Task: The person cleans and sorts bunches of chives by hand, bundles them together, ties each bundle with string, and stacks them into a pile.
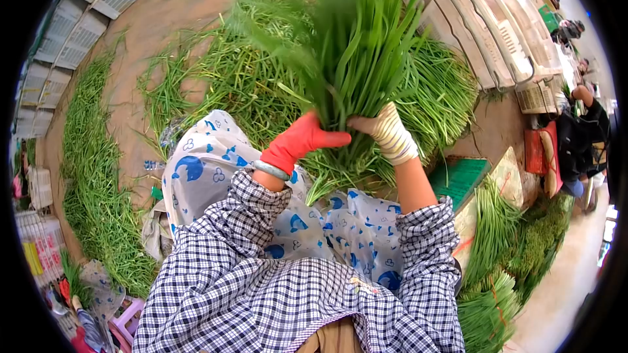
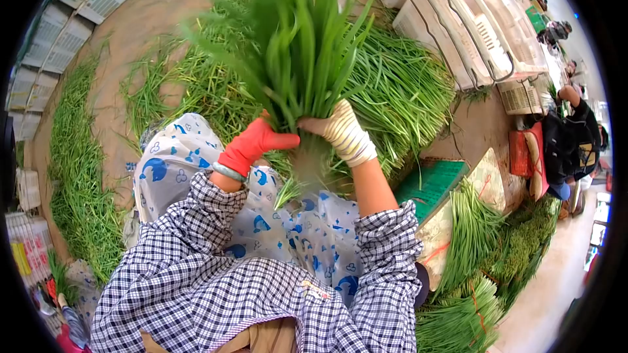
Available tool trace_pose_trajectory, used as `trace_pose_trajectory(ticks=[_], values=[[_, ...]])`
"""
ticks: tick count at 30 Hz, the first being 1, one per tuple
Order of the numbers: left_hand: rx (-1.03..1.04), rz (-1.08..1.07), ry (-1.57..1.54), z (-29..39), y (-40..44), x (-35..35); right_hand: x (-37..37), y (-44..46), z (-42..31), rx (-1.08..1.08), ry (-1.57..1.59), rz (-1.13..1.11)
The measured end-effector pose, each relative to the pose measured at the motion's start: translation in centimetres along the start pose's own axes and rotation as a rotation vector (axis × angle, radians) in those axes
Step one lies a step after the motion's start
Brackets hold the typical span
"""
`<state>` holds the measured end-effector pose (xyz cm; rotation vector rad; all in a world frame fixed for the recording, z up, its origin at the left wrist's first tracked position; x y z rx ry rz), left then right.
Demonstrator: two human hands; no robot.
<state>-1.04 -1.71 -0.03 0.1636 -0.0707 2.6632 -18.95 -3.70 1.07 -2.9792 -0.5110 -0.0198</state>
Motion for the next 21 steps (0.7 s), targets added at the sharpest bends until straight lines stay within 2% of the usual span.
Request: trace_pose_trajectory(ticks=[1, 3, 4, 7, 8, 9, 11, 12, 13, 15, 17, 18, 19, 20, 21], values=[[0.003, -0.024, 0.326, 1.5, 0.5, -0.5, 0.4, 0.5, 0.2, -0.1, -0.069, 0.013], [-0.022, -0.041, 0.681, 2.9, -0.7, -2.2, 3.2, 1.2, 1.6, -0.254, -0.023, -0.015], [-0.021, 0.004, 0.644, 1.7, -1.6, -3.2, 4.4, 1.3, 2.5, -0.303, -0.18, -0.003], [0.058, 0.093, 0.566, -6.2, -1.6, -4.1, 1.9, 1.3, 9.3, -0.291, -0.458, 0.019], [0.104, 0.125, 0.569, -9.5, -1.7, -5.1, 1.9, 1.4, 11.1, -0.39, -0.82, -0.066], [0.156, 0.086, 0.749, -11.1, -1.6, -5.6, 2.2, 1.0, 11.4, -0.409, -0.956, -0.142], [0.284, 0.031, 1.109, -14.3, -1.3, -6.7, 3.5, 0.1, 10.0, -0.346, -0.974, -0.266], [0.186, 0.046, 0.99, -11.0, -1.3, -5.2, 4.1, -0.1, 9.0, -0.317, -0.954, -0.312], [0.092, 0.062, 0.87, -8.0, -1.3, -4.3, 4.6, 0.0, 8.4, -0.193, -0.769, -0.259], [0.071, -0.083, 0.976, -7.9, -0.2, -5.3, 5.3, 0.3, 7.5, -0.238, -0.722, -0.24], [0.205, -0.142, 0.947, -12.2, 0.3, -6.2, 6.8, 0.2, 4.6, -0.277, -0.679, -0.232], [-0.168, 0.034, 0.081, -8.7, -2.1, -4.8, 7.9, 0.4, 1.7, 0.079, 0.065, -0.071], [-0.166, 0.038, 0.08, -9.9, -2.0, -4.8, 8.9, 1.1, 1.6, 0.262, 0.434, -0.018], [0.037, 0.116, 0.439, -11.8, -1.8, -5.1, 10.0, 1.7, 1.5, 0.428, 0.806, 0.095], [0.109, 0.178, 0.623, -11.6, -2.1, -5.1, 10.5, 3.2, 3.7, 0.273, 0.807, 0.09]])
Point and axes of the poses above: each hand's wrist, its own y-axis towards the middle knuckle, its own x-axis out of the palm, z = x × y, the point moved 2 cm from there along y, towards the middle knuckle, and after that the axes turned 4 degrees about z, right-handed, at the moved point
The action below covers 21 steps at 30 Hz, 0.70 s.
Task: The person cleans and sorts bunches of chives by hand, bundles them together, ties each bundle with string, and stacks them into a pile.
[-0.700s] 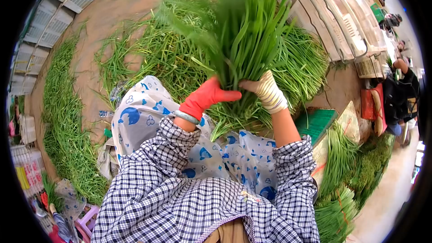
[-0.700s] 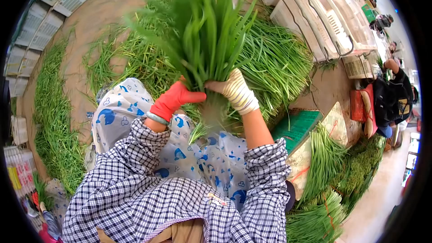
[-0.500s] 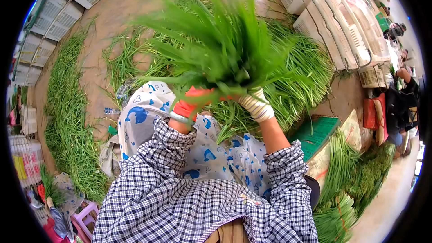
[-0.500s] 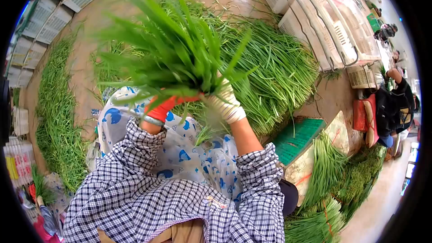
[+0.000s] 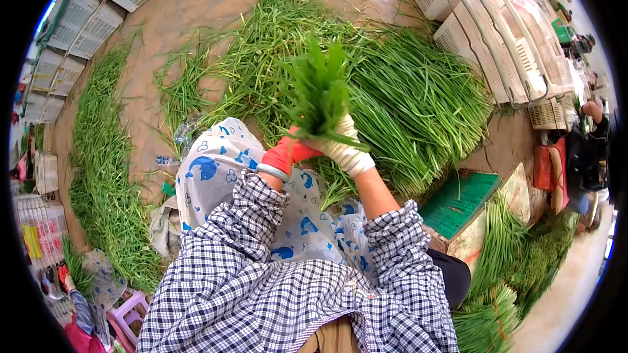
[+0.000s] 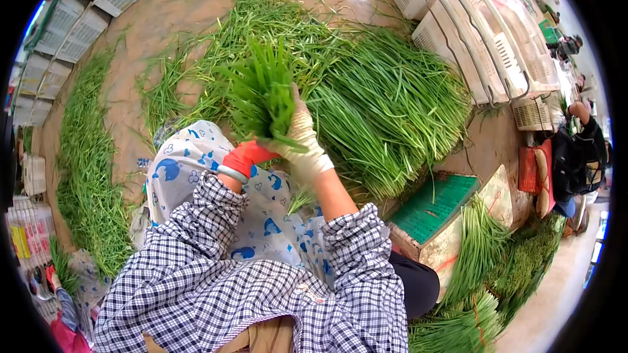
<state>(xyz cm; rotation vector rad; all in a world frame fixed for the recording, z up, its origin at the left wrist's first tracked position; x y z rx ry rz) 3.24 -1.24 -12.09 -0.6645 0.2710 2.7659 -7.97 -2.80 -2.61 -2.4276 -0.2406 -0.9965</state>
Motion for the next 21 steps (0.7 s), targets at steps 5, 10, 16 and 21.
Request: trace_pose_trajectory(ticks=[5, 10, 16, 21], values=[[-0.146, -0.193, 0.501, 8.3, 0.7, -5.3, -1.6, 2.3, 1.8, -0.633, -0.651, -0.042], [-0.08, 0.165, 0.519, 14.1, -2.8, -13.6, -4.1, 3.1, 4.4, -0.612, -0.678, 0.015], [-0.28, 0.518, -0.417, 18.2, -8.8, -13.7, -3.8, 3.1, 5.0, -0.304, -0.157, -0.084], [-0.573, 0.091, -1.232, 15.4, -11.9, -5.2, 2.4, -1.0, -0.2, -0.606, -0.876, -0.01]])
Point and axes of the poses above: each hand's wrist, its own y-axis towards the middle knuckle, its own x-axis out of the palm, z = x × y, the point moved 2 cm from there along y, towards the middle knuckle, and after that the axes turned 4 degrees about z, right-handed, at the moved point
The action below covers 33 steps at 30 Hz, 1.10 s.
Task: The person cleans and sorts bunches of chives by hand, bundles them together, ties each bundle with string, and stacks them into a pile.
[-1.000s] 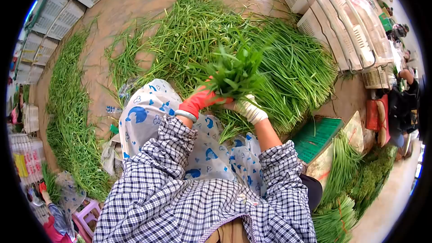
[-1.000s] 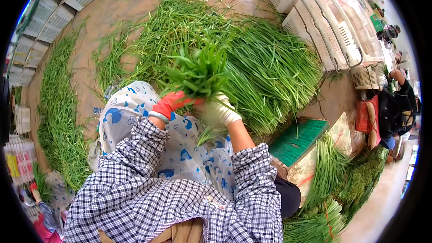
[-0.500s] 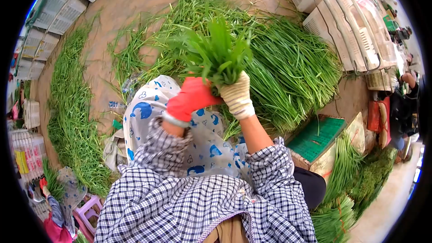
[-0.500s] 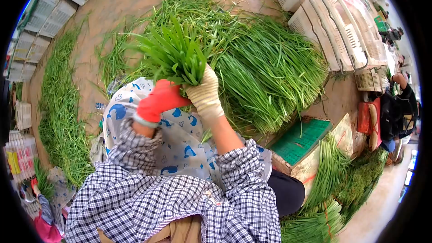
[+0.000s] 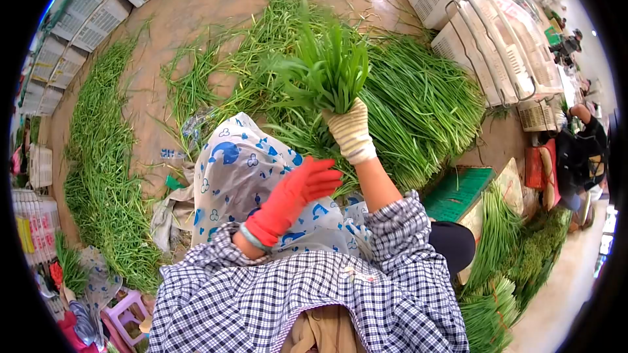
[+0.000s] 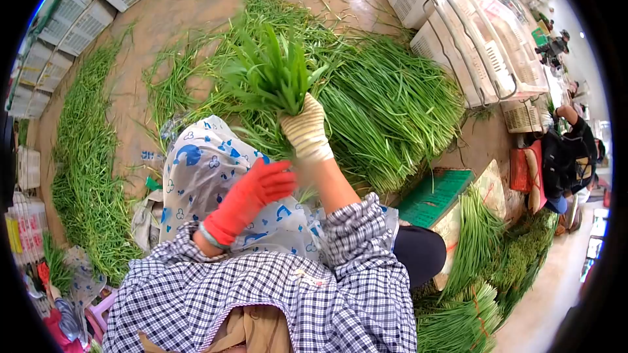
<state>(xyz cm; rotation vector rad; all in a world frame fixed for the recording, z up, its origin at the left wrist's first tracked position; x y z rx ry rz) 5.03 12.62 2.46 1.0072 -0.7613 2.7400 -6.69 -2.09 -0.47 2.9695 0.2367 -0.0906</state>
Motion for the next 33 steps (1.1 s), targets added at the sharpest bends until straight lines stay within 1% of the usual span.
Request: trace_pose_trajectory(ticks=[1, 2, 3, 4, 5, 6, 7, 9, 10, 11, 12, 13, 14, 15, 16, 17, 18, 19, 20, 21, 23, 25, 27, 28, 29, 30, 31, 33], values=[[-0.137, -0.068, -0.278, -0.5, 0.1, 0.9, 0.4, -0.8, -2.7, 0.09, 0.452, -0.087], [-0.292, -0.104, -0.545, -0.9, 0.2, 1.8, 0.3, -1.8, -5.4, 0.099, 0.565, -0.152], [-0.389, -0.137, -0.715, -1.0, 0.2, 2.6, 0.0, -3.2, -7.9, -0.06, 0.351, -0.223], [-0.443, -0.174, -0.805, -0.8, 0.2, 2.9, -0.3, -4.8, -9.8, -0.349, -0.034, -0.267], [-0.437, -0.211, -0.814, -0.5, 0.2, 3.1, 0.1, -7.0, -10.5, -0.571, -0.272, -0.267], [-0.436, -0.249, -0.827, -0.3, 0.3, 3.0, 1.4, -8.9, -10.2, -0.709, -0.385, -0.2], [-0.421, -0.283, -0.831, 0.0, 0.2, 2.9, 1.3, -10.8, -10.1, -0.72, -0.377, -0.152], [-0.373, -0.289, -0.828, 0.2, 0.1, 2.6, 1.8, -13.5, -9.1, -0.67, -0.379, -0.122], [-0.353, -0.288, -0.848, 0.3, 0.2, 2.1, 1.8, -14.4, -10.3, -0.645, -0.458, -0.229], [-0.383, -0.309, -0.851, 0.5, 0.2, 1.4, 1.5, -15.3, -11.6, -0.617, -0.537, -0.337], [-0.437, -0.332, -0.87, 0.5, 0.3, 0.6, 1.0, -16.4, -11.8, -0.692, -0.63, -0.468], [-0.616, -0.404, -0.886, 1.4, 1.1, 0.0, 0.1, -17.2, -11.7, -0.694, -0.627, -0.462], [-0.616, -0.404, -0.882, 2.3, 0.7, -0.8, -1.1, -17.6, -11.2, -0.493, -0.447, -0.377], [-0.541, -0.275, -0.672, 4.2, -0.8, 0.0, -2.0, -18.0, -10.5, -0.293, -0.267, -0.292], [-0.463, -0.147, -0.46, 5.6, -2.1, 0.8, -2.6, -18.5, -9.1, 0.071, -0.018, -0.122], [-0.464, -0.148, -0.451, 6.0, -3.2, 1.7, -2.7, -18.2, -6.8, 0.066, -0.014, -0.115], [-0.291, -0.121, -0.111, 6.2, -4.1, 2.3, -2.5, -17.5, -3.6, 0.207, 0.288, -0.223], [-0.243, -0.137, 0.054, 6.8, -4.9, 2.5, -2.2, -16.7, -1.9, 0.341, 0.592, -0.329], [-0.193, -0.149, 0.225, 7.3, -5.6, 2.8, -1.7, -16.0, -1.8, 0.339, 0.601, -0.314], [-0.145, -0.156, 0.391, 7.8, -6.3, 3.1, -0.8, -14.9, -1.7, 0.35, 0.796, -0.22], [-0.516, -0.208, 0.65, 7.1, -7.8, 1.1, 0.4, -12.4, -1.2, 0.373, 1.18, -0.042], [-0.548, -0.15, 0.612, 5.9, -10.5, 0.2, -0.7, -10.4, 4.5, 0.355, 1.502, -0.013], [-0.58, -0.079, 0.569, 5.5, -12.5, -0.8, -1.9, -9.9, 3.8, 0.361, 1.276, 0.067], [-0.571, -0.056, 0.568, 5.4, -13.1, -1.3, -2.3, -9.0, 0.9, 0.398, 1.548, -0.133], [-0.566, -0.038, 0.564, 5.1, -13.8, -1.8, -2.5, -8.4, -0.9, 0.454, 1.383, 0.103], [-0.541, -0.05, 0.603, 4.3, -14.2, -3.7, -2.7, -7.4, -1.0, 0.476, 1.35, 0.14], [-0.543, -0.044, 0.591, 3.9, -14.4, -4.2, -3.3, -6.1, -0.8, 0.495, 1.312, 0.178], [-0.373, -0.093, 0.631, 3.7, -14.7, -4.7, -5.4, -3.4, 3.2, 0.318, 0.91, 0.025]])
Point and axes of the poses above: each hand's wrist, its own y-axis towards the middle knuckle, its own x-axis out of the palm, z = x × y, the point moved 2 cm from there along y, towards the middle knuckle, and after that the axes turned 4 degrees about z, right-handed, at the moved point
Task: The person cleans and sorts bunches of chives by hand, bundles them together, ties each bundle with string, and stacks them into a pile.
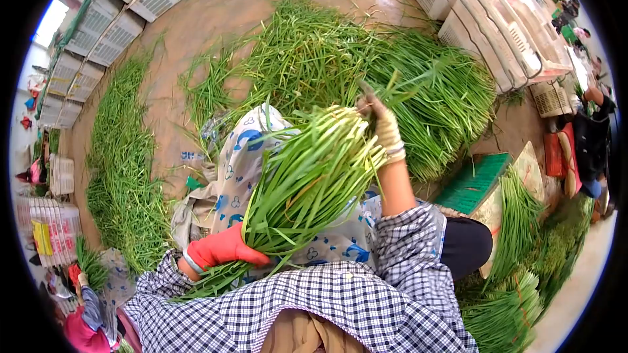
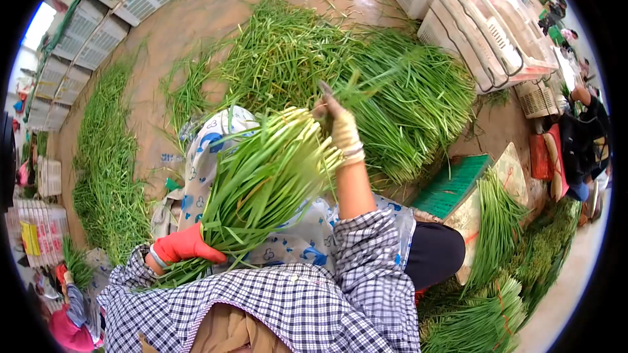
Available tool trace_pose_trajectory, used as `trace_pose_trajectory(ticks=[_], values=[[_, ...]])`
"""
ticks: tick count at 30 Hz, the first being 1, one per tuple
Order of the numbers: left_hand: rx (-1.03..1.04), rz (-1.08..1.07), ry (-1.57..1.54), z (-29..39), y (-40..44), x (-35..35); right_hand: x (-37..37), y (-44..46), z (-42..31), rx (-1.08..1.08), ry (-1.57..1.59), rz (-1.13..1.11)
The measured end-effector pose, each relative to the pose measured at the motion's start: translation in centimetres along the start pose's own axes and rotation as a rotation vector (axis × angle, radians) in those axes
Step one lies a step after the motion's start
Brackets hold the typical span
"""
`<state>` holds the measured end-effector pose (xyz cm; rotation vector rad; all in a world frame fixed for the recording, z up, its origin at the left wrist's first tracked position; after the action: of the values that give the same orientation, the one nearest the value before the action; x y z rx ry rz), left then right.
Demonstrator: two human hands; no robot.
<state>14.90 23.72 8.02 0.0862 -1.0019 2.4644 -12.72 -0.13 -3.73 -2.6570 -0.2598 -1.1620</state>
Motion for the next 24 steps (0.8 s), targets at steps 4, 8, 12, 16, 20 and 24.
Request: trace_pose_trajectory(ticks=[4, 8, 12, 16, 20, 24], values=[[0.01, 0.01, 0.083, -1.8, -0.4, -1.0, 1.3, 1.7, -7.4, -0.067, -0.244, 0.628], [-0.008, 0.088, 0.19, -2.1, -0.9, -1.5, -1.3, 3.6, -16.9, -0.142, -0.668, 0.103], [-0.039, 0.117, 0.334, -1.1, -0.7, -1.5, 10.8, -1.9, -11.3, 0.01, -1.465, -0.516], [0.048, 0.1, 0.515, -1.5, 0.0, -1.7, 12.1, -4.0, -2.5, -0.02, -2.032, -1.051], [0.077, 0.128, 0.711, -1.2, -0.4, -1.6, 12.5, -4.4, -1.5, 0.083, -1.936, -1.096], [0.154, 0.144, 0.83, -1.6, -0.2, -1.9, 13.5, -5.3, -1.5, 0.166, -2.015, -1.17]])
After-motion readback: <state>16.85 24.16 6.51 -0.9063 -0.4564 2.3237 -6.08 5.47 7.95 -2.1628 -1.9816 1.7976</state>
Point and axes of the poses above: each hand's wrist, its own y-axis towards the middle knuckle, its own x-axis out of the palm, z = x × y, the point moved 2 cm from there along y, towards the middle knuckle, and after that the axes turned 4 degrees about z, right-handed, at the moved point
